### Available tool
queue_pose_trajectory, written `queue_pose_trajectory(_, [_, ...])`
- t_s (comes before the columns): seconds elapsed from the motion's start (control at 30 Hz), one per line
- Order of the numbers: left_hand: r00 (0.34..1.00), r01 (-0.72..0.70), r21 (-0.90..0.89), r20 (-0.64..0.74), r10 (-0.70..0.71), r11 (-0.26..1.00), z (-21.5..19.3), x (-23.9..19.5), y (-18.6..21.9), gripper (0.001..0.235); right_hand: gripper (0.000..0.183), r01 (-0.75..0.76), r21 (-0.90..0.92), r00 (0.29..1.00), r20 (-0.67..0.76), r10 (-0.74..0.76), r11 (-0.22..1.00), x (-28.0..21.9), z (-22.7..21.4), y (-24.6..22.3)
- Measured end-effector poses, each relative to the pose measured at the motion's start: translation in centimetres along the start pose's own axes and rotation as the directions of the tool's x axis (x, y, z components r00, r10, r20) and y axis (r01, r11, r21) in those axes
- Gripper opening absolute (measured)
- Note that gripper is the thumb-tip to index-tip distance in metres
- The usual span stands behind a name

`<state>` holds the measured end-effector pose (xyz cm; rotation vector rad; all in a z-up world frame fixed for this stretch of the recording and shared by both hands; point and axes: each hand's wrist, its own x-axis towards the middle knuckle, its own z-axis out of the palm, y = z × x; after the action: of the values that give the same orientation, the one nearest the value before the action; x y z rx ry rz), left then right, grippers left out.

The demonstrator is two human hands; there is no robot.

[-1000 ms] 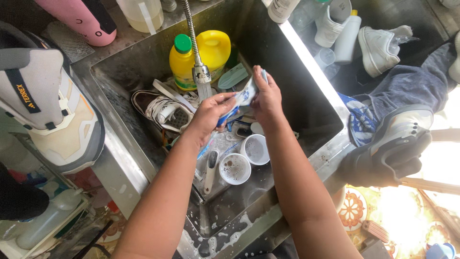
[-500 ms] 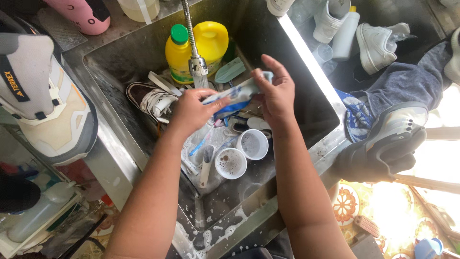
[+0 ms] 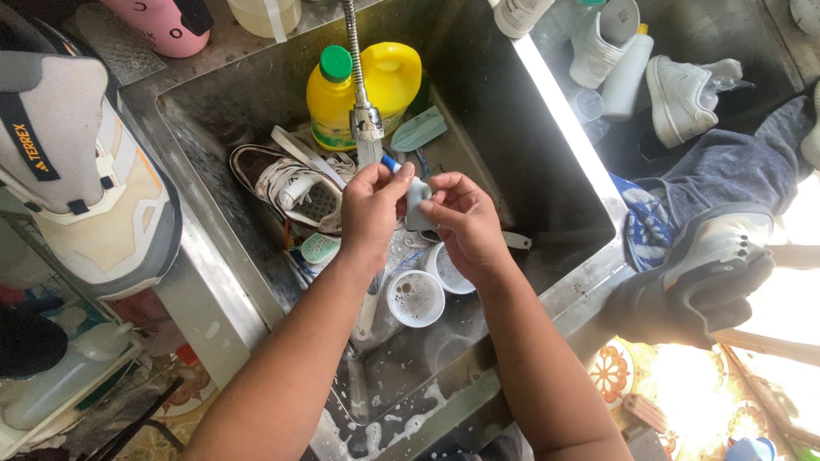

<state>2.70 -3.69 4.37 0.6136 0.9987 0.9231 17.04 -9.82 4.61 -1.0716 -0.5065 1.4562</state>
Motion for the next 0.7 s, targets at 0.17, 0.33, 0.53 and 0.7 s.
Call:
queue_pose_trajectory(0.17, [0.958,-0.267,-0.053,0.095,0.271,0.962,-0.4,0.1,0.8,0.027,0.021,-0.101,0.116,0.992,0.09,0.091,0.988,2.2,-1.8,-1.2])
queue_pose_trajectory(0.33, [0.958,-0.108,-0.243,0.235,0.166,0.964,-1.2,0.5,1.7,0.013,0.024,-0.218,-0.594,0.944,-0.33,0.013,0.774,9.6,-6.2,3.0])
queue_pose_trajectory(0.53, [0.942,-0.099,-0.358,0.267,0.204,0.928,-2.5,1.1,2.1,0.024,0.042,0.418,-0.908,0.908,0.417,-0.03,0.028,14.0,-12.7,12.5])
queue_pose_trajectory(0.7, [0.951,-0.003,-0.384,0.284,0.121,0.924,-3.2,1.0,2.8,0.01,0.039,0.11,-0.926,0.989,0.067,0.128,-0.361,15.3,-14.3,16.9])
